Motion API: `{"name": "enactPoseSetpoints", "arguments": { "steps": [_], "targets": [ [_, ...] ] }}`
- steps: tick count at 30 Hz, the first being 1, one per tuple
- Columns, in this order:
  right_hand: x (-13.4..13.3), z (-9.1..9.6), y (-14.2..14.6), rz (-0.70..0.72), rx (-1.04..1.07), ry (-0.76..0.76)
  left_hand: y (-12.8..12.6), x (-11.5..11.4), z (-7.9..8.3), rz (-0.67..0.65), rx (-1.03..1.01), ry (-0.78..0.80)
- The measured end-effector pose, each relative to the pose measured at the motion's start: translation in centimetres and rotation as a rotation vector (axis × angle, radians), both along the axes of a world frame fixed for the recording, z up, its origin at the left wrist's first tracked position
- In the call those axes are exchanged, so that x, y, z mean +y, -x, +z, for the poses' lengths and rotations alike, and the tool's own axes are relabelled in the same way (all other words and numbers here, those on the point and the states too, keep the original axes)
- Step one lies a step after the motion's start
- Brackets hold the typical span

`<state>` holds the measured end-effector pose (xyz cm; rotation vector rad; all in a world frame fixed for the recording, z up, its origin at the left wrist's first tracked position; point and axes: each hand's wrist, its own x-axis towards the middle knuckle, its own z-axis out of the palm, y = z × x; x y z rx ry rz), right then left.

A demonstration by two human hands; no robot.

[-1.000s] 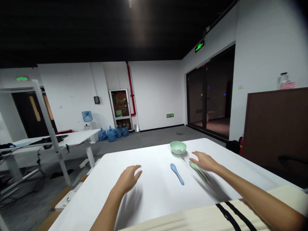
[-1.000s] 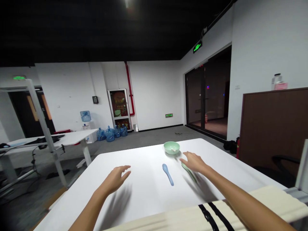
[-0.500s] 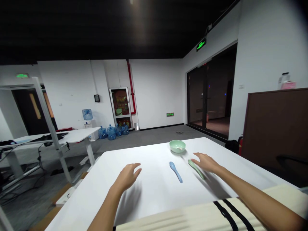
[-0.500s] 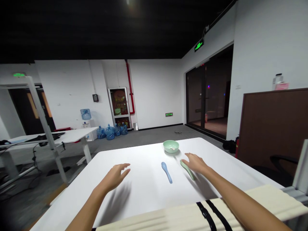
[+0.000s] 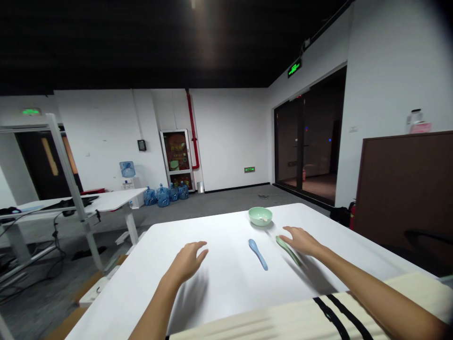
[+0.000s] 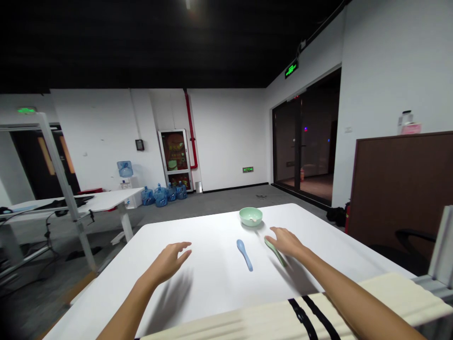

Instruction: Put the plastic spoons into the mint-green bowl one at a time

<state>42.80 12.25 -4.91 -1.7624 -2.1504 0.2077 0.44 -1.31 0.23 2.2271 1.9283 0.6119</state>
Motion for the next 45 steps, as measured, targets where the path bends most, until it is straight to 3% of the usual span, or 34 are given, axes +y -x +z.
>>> {"name": "enactPoseSetpoints", "arguments": {
  "steps": [8,14,21,26,38,45],
  "targets": [
    [-0.5,0.3,0.2,-0.007,-0.015,-0.016,-0.2,-0.1,0.2,0.005,-0.004,0.004],
    [1.1,0.7,0.6,-0.032,-0.036,-0.006,-0.4,-0.1,0.2,-0.001,0.0,0.002],
    [5.3,4.7,2.8,-0.059,-0.101,-0.087,-0.4,-0.2,0.4,-0.011,0.0,0.005],
    [8.7,6.6,5.3,-0.077,-0.165,-0.041,-0.5,-0.4,0.8,-0.011,-0.004,0.004],
    [16.4,3.7,7.9,-0.103,-0.182,0.124,-0.7,-0.5,1.2,-0.001,-0.014,-0.001],
    [19.2,1.8,8.5,-0.051,-0.2,0.248,-0.9,-0.2,1.7,0.011,-0.014,0.024]
  ]
}}
